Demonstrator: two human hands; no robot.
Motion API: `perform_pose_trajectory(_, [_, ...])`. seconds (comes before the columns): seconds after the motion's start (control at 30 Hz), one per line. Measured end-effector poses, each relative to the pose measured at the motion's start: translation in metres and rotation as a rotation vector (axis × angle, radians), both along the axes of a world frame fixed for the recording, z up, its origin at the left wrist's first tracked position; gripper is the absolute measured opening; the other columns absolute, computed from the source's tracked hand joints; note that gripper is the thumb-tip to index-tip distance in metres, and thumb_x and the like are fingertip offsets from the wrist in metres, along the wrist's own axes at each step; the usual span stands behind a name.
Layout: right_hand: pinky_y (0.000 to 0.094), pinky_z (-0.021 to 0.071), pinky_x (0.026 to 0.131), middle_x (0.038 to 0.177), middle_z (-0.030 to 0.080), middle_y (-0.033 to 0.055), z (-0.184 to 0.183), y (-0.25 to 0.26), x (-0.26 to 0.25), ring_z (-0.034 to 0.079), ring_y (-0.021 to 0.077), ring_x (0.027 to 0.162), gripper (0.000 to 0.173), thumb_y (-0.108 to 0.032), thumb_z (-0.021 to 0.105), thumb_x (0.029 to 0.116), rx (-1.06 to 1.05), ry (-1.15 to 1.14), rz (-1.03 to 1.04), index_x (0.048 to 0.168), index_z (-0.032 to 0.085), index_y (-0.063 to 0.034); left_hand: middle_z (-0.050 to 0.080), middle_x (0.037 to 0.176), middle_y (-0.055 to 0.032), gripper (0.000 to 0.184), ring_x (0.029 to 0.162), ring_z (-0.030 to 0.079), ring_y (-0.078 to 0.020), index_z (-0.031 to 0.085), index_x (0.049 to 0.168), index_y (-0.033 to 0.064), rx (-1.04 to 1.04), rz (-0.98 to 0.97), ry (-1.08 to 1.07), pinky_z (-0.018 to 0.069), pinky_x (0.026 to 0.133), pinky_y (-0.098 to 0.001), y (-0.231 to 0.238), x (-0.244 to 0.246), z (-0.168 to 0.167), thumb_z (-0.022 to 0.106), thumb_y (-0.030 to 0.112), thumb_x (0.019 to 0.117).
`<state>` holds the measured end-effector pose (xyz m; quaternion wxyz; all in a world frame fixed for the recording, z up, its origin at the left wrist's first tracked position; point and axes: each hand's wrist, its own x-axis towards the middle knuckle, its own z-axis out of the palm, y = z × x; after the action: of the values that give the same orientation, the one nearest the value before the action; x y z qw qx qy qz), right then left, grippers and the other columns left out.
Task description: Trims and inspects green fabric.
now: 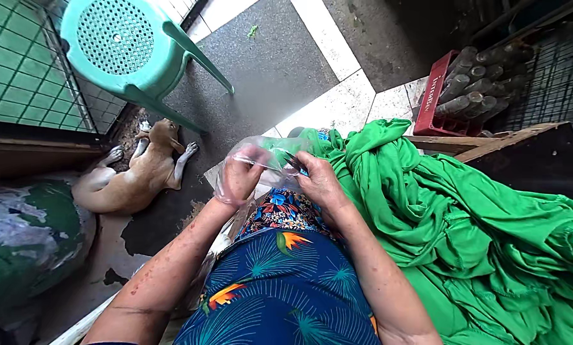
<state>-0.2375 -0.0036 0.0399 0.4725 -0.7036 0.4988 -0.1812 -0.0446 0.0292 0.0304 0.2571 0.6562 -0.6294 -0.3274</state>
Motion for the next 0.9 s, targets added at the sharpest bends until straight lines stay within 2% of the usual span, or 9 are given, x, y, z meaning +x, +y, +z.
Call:
perform_pose_trajectory(0.1, [0.0469,0.0509,0.072,0.08,0.066,0.0149,-0.003,0.002,-0.002,0.065,0.0264,0.076,0.013,-0.008,0.062,0.0976,0.033,-0.043,-0.023,0.095,0.066,0.0044,0.068,0.118,-0.0287,0.025,0.112,0.066,-0.0457,0.066,0.121,-0.0082,0.056,-0.14,-0.155,0.0485,0.1,-0.0612,-0.005,0.01,-0.007,0.053,0.003,0.1028])
perform_pose_trajectory(0.23, [0.0459,0.0511,0.074,0.082,0.066,0.0154,-0.002,-0.001,-0.01,0.064,0.0257,0.077,0.013,-0.007,0.061,0.0985,0.052,-0.013,-0.099,0.097,0.067,0.005,0.064,0.132,-0.0246,0.03,0.124,0.061,-0.0404,0.062,0.131,-0.0049,0.238,-0.309,-0.097,0.0442,0.107,-0.0574,-0.008,0.022,-0.003,0.057,0.0,0.1012])
perform_pose_trajectory(0.33, [0.0435,0.0477,0.069,0.077,0.061,0.0125,-0.004,-0.002,-0.012,0.059,0.0228,0.072,0.015,-0.01,0.061,0.0993,0.049,0.01,-0.15,0.095,0.065,0.0038,0.067,0.122,-0.0241,0.028,0.107,0.069,-0.0362,0.063,0.128,-0.0051,0.243,-0.257,-0.061,0.0528,0.097,-0.0542,-0.002,0.023,0.005,0.055,0.0,0.1018])
perform_pose_trajectory(0.43, [0.0446,0.0483,0.069,0.078,0.062,0.0134,-0.004,-0.001,-0.009,0.06,0.0243,0.073,0.015,-0.009,0.061,0.0993,0.052,0.029,-0.143,0.096,0.066,0.0047,0.072,0.091,-0.0198,0.022,0.073,0.072,-0.0253,0.065,0.115,-0.0069,0.288,-0.16,-0.039,0.0601,0.076,-0.0421,0.001,0.02,0.013,0.051,0.006,0.1058])
perform_pose_trajectory(0.6, [0.0477,0.0501,0.071,0.083,0.065,0.0168,0.0,0.002,-0.011,0.063,0.0283,0.076,0.013,-0.007,0.062,0.0986,0.062,0.057,-0.124,0.099,0.066,0.0054,0.065,0.077,-0.0176,0.024,0.075,0.064,-0.0324,0.067,0.079,-0.0026,0.3,-0.284,-0.095,0.0491,0.073,-0.0552,0.003,0.021,0.01,0.073,0.015,0.0945])
perform_pose_trajectory(0.63, [0.0471,0.0499,0.068,0.082,0.064,0.0172,0.003,0.005,-0.011,0.062,0.0286,0.074,0.012,-0.007,0.063,0.0988,0.056,0.06,-0.126,0.099,0.066,0.0056,0.067,0.084,-0.018,0.019,0.082,0.065,-0.032,0.067,0.081,-0.0021,0.27,-0.296,-0.061,0.0489,0.077,-0.0546,0.004,0.02,0.009,0.075,0.012,0.0917])
perform_pose_trajectory(0.7, [0.0462,0.0492,0.066,0.08,0.063,0.0165,0.003,0.005,-0.013,0.061,0.0277,0.071,0.013,-0.007,0.064,0.0991,0.057,0.06,-0.13,0.098,0.065,0.0052,0.068,0.123,-0.0181,0.03,0.113,0.065,-0.0258,0.066,0.123,-0.0033,0.383,-0.255,0.108,0.0497,0.101,-0.0467,0.005,0.017,0.018,0.07,0.004,0.0938])
perform_pose_trajectory(0.73, [0.0473,0.0497,0.07,0.08,0.064,0.0164,0.0,0.004,-0.013,0.062,0.0278,0.074,0.013,-0.008,0.064,0.0985,0.068,0.056,-0.133,0.098,0.066,0.0054,0.068,0.126,-0.0138,0.037,0.108,0.066,-0.0173,0.06,0.135,-0.0003,0.489,-0.181,0.209,0.0517,0.096,-0.0374,0.005,0.014,0.022,0.065,0.003,0.0976])
perform_pose_trajectory(0.9, [0.0458,0.0505,0.07,0.082,0.065,0.0168,-0.004,0.003,-0.014,0.062,0.0274,0.075,0.017,-0.011,0.066,0.0986,0.058,0.026,-0.162,0.101,0.066,0.006,0.074,0.102,-0.0082,0.023,0.087,0.072,-0.0086,0.061,0.124,-0.004,0.695,0.083,0.607,0.0579,0.086,-0.0231,0.004,0.004,0.028,0.048,-0.002,0.1044])
